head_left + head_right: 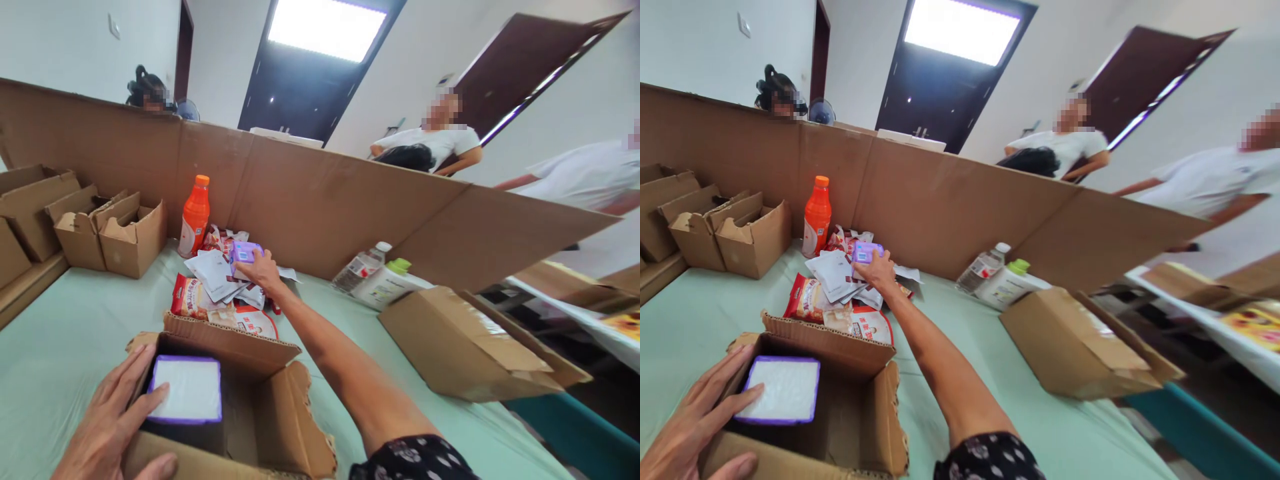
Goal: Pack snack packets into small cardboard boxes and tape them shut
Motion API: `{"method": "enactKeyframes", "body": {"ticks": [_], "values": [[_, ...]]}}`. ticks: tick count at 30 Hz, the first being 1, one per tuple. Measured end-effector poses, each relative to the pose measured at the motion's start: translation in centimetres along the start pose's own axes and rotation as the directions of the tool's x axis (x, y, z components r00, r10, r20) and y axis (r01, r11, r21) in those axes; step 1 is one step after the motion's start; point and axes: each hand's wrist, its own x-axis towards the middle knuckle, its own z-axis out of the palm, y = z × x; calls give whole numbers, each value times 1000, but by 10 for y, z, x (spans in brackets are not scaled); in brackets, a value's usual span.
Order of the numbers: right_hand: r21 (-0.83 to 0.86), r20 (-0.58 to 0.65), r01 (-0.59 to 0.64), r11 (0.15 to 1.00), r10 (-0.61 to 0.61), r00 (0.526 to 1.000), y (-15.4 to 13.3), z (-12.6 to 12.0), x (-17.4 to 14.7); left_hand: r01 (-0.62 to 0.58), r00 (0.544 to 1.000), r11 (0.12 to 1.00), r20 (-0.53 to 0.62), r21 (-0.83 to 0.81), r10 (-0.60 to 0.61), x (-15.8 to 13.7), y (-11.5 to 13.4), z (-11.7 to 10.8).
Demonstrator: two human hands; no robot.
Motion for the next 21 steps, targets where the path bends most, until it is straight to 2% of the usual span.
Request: {"method": "enactKeyframes", "body": {"ticks": [3, 5, 7, 10, 12, 14, 16, 18, 20, 21], "values": [[150, -36, -9, 989, 15, 999, -6, -5, -2, 46, 999, 998, 21, -47, -45, 1, 5, -3], [269, -39, -8, 963, 20, 999, -3, -22, -10, 49, 998, 995, 43, -84, -46, 2, 7, -6], [372, -31, -11, 928, 24, 999, 3, -49, -28, 30, 998, 993, 64, -114, -23, 4, 6, -8], [527, 1, 23, 849, -28, 1000, 14, -106, -74, 33, 997, 988, 78, -153, -22, 7, 4, -8], [734, 82, 61, 676, -178, 981, 22, -145, -114, 48, 996, 982, 79, -180, -34, 9, 4, -8], [773, 234, 3, 634, -290, 928, 28, -175, -154, 61, 996, 976, 76, -207, -46, 11, 4, -9], [719, 382, -12, 695, -381, 842, 29, -192, -185, 61, 996, 973, 74, -221, -45, 13, 4, -11], [598, 483, 75, 798, -434, 761, 23, -197, -204, 49, 996, 976, 79, -214, -33, 15, 3, -13], [417, 544, 215, 883, -431, 720, 9, -195, -211, 39, 996, 980, 87, -196, -22, 17, 2, -15], [314, 565, 278, 908, -413, 714, 0, -194, -212, 38, 995, 981, 93, -189, -21, 18, 1, -16]]}}
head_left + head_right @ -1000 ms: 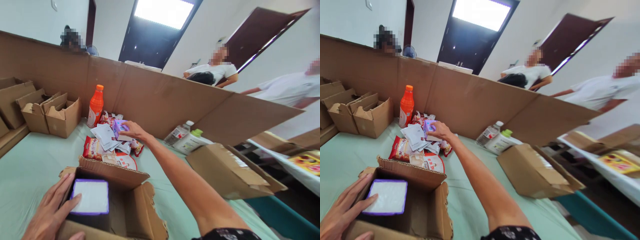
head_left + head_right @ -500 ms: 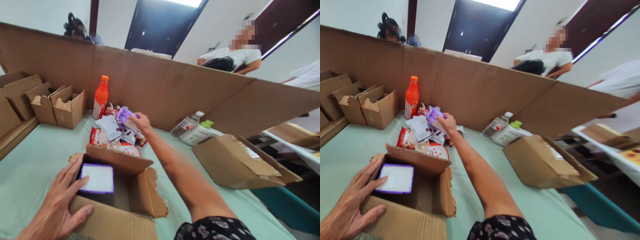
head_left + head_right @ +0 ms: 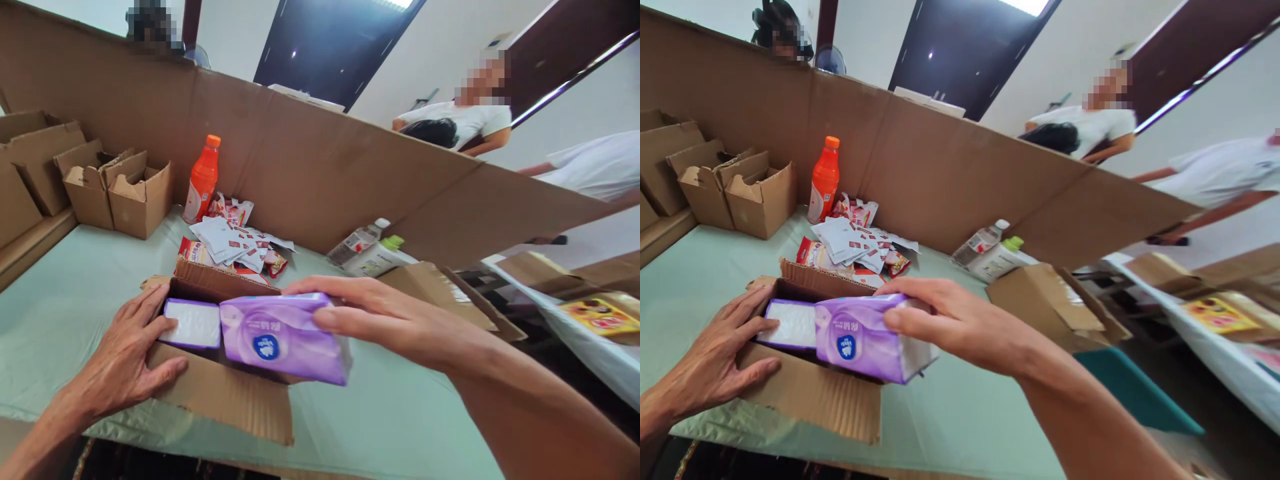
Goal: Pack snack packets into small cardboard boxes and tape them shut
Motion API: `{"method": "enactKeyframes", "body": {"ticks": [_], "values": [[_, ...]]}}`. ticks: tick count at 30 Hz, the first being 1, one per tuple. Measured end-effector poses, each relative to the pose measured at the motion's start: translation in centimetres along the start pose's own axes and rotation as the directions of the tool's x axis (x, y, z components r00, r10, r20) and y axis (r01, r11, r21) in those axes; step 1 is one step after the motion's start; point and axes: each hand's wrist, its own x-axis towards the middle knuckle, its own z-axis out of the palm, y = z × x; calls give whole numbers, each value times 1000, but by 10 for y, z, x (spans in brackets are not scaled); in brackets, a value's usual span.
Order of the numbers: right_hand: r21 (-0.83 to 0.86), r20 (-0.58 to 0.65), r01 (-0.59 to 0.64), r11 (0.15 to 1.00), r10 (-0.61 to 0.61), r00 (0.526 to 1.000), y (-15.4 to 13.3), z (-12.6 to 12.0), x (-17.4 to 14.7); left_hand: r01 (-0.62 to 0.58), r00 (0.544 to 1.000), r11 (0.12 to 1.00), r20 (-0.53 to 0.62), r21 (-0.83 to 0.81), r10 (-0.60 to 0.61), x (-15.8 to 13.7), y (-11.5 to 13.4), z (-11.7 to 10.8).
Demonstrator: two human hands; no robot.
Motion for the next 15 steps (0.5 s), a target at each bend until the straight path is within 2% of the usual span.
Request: {"method": "enactKeyframes", "body": {"ticks": [2, 5, 10, 15], "values": [[-208, 12, -49, 977, 53, 999, -17, 3, 11, 9, 1000, 1000, 11, 1, -9, 1, 0, -1], [-393, 38, -70, 917, 92, 995, -40, 4, 25, 31, 999, 999, 21, -16, -31, 1, -1, 0], [-543, 133, -86, 835, 187, 973, -67, 9, 32, 48, 998, 999, 34, -21, -47, -2, -1, 0], [-670, 105, -131, 731, 268, 958, -66, 20, 44, 45, 997, 999, 58, -24, -44, -3, -3, -1]]}}
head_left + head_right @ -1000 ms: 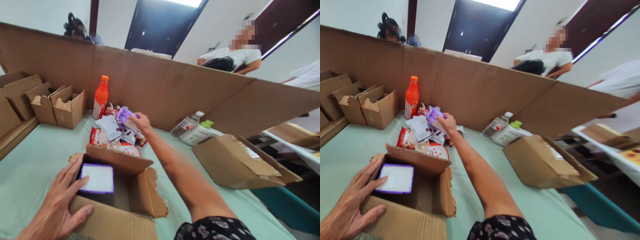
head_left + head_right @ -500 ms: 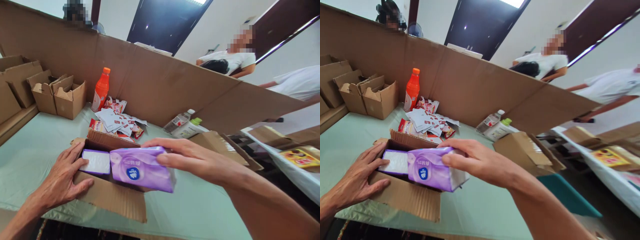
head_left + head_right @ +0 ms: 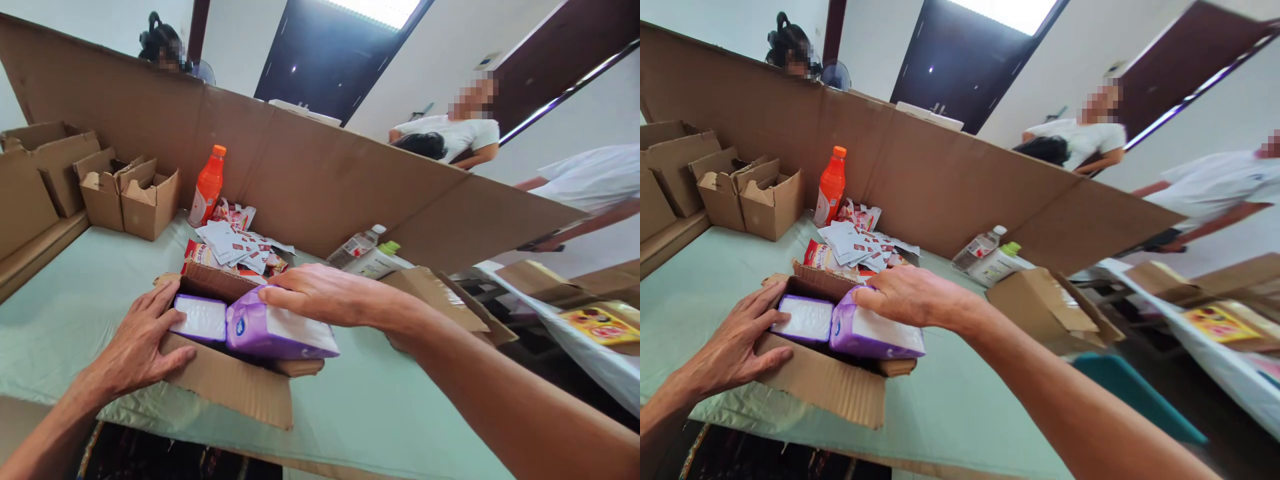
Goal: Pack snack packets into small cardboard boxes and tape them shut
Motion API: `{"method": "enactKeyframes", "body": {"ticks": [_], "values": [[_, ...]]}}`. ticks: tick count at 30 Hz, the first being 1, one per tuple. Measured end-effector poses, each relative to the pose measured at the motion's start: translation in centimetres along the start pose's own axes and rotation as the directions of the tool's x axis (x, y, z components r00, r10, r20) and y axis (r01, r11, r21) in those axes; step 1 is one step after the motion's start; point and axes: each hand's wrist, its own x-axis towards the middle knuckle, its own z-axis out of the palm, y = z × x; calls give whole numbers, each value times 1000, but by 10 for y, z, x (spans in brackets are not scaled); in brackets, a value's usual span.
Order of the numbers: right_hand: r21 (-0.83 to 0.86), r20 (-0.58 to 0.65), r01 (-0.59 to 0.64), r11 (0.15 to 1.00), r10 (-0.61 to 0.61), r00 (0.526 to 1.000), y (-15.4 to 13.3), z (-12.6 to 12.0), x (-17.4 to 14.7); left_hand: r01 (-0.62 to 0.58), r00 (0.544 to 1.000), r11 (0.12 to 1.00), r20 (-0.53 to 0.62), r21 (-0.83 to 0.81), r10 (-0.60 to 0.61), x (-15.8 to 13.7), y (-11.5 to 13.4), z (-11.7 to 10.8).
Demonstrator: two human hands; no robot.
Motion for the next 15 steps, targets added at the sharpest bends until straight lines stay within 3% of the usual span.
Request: {"method": "enactKeyframes", "body": {"ticks": [6, 11, 13, 15], "values": [[54, -53, 115, 992, -112, 992, 4, 31, 29, 5, 1000, 1000, 0, -6, -5, 2, -1, -1], [186, -275, 314, 931, -257, 926, 21, 65, 26, -86, 996, 991, -8, 107, 87, 3, 1, -9], [158, -324, 328, 931, -265, 908, 23, 77, 22, -142, 989, 979, -28, 147, 148, 9, 4, -15], [81, -289, 287, 955, -253, 923, 18, 85, 19, -220, 974, 958, -11, 185, 226, 21, 9, -21]]}}
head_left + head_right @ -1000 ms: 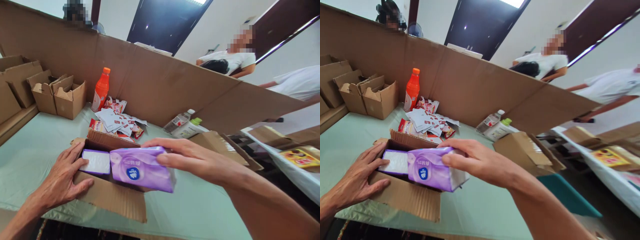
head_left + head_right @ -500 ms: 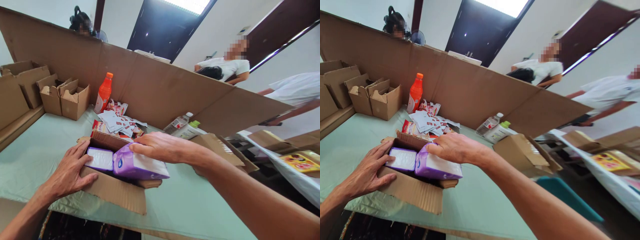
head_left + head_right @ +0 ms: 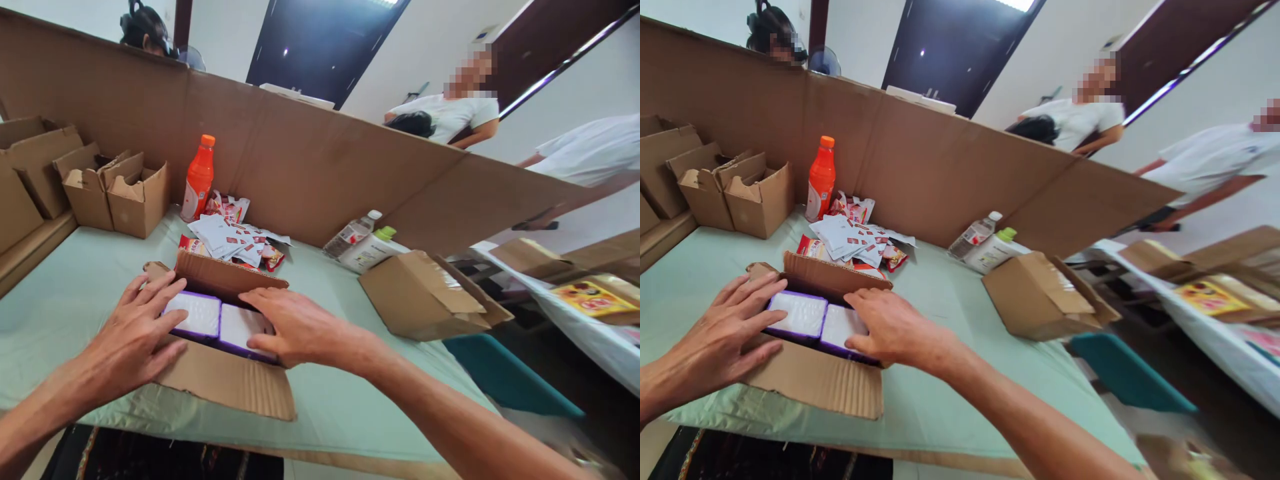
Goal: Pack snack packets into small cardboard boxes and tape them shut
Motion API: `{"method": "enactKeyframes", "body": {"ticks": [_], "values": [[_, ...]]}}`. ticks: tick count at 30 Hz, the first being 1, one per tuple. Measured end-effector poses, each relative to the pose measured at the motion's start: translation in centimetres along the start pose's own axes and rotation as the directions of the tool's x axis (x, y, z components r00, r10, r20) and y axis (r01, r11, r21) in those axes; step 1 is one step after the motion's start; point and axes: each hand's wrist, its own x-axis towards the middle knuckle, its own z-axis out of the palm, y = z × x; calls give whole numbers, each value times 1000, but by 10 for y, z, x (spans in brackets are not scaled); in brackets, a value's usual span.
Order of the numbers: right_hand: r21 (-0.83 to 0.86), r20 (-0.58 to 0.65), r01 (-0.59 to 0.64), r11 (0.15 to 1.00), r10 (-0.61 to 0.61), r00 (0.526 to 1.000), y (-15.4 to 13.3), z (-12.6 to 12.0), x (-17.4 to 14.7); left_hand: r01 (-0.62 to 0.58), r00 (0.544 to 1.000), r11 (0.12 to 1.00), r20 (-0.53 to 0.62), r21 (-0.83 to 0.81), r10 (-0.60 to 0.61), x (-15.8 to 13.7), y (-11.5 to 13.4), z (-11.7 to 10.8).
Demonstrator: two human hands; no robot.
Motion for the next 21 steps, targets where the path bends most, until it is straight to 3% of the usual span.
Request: {"method": "enactKeyframes", "body": {"ticks": [3, 6, 8, 13, 16, 18, 19, 21], "values": [[-139, 111, -29, 990, 45, 993, -13, 3, 1, -97, 982, 995, 164, 14, 93, 29, 2, -6], [-186, 166, -9, 983, 40, 985, -21, 0, 3, -101, 929, 995, 355, -29, 104, 55, 0, -7], [-188, 172, 21, 982, 11, 985, -20, 0, 3, -114, 902, 991, 410, -68, 132, 65, -4, -5], [-124, 83, 64, 990, -54, 995, -9, 3, 3, -157, 863, 977, 460, -146, 207, 71, -18, 6], [-22, -86, 168, 986, -169, 982, -1, 5, -9, -162, 856, 973, 466, -167, 223, 70, -21, 1], [69, -346, 225, 972, -188, 919, 7, 8, -28, -157, 904, 969, 367, -191, 219, 63, -22, -13], [116, -495, 217, 969, -133, 858, 11, 11, -41, -140, 939, 969, 283, -205, 195, 56, -22, -22], [225, -716, 133, 965, 71, 694, 21, 24, -66, -37, 996, 975, 66, -219, 53, 35, -24, -39]]}}
